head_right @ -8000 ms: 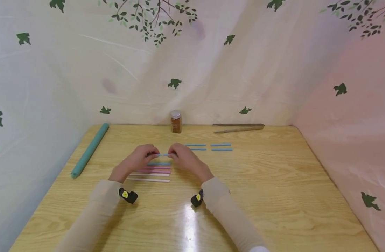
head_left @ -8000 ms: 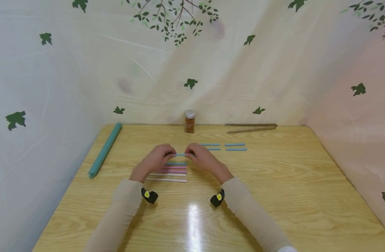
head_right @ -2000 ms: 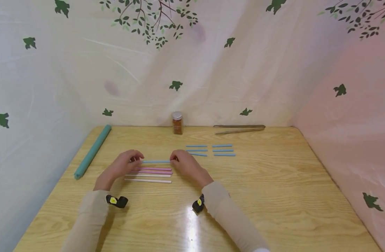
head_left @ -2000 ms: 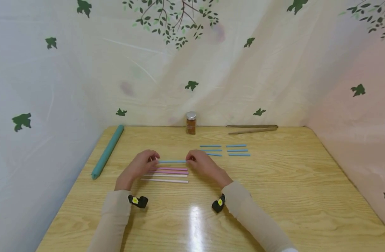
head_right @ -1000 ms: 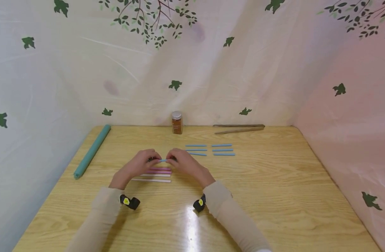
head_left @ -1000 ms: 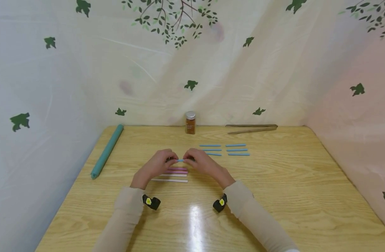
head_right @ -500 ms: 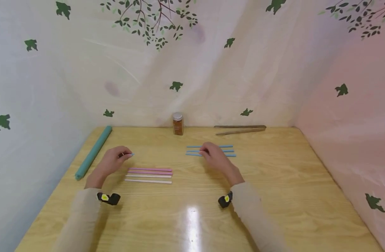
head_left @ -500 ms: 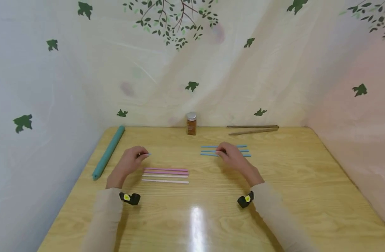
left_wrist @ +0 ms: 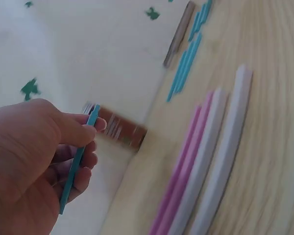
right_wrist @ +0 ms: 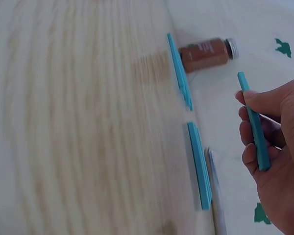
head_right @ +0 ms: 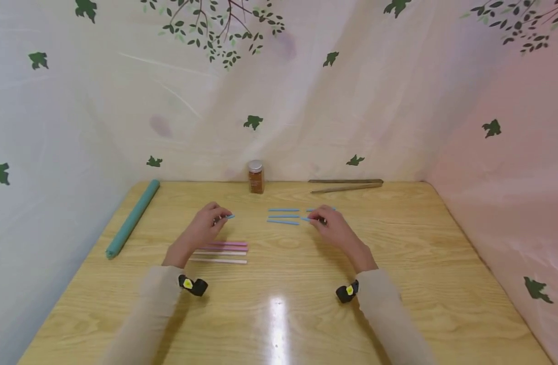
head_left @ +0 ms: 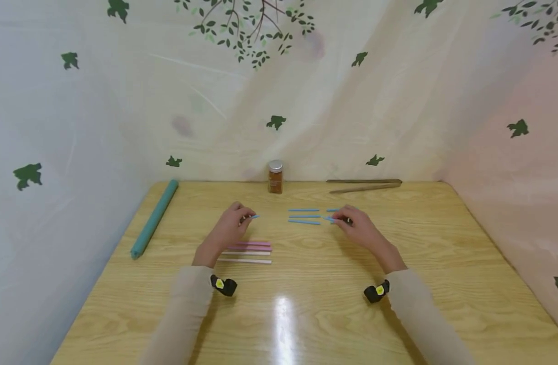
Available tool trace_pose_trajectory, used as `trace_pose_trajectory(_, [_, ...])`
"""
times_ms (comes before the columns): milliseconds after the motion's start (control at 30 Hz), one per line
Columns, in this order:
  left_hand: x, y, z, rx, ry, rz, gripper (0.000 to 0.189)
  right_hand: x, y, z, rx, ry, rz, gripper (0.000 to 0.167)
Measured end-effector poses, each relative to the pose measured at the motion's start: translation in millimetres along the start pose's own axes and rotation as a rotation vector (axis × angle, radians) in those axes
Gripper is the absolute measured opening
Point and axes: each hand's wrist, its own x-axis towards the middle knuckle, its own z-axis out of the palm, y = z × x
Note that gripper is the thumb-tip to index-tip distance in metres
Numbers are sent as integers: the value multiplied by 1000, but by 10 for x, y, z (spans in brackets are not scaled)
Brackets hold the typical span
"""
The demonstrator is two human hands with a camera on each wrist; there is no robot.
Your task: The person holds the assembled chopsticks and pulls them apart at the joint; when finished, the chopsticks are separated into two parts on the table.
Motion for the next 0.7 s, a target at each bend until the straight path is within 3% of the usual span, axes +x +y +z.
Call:
trace_pose_trajectory(200, [185,265,402,17,-39,67,18,-123,152,-92,-20,-17,18,12])
trace_pose_trajectory(367, [278,423,697,-2,-72,51,15,-178,243,-124,-34,-49,47,14])
trace_pose_trajectory(533, [356,569,906,-7,-87,53,11,-203,336,-138,-53,-82,76,14])
trace_pose_trajectory(700, [425,669,1060,-7,-74,38,14,-207,387,-119,-5,-113,144,12])
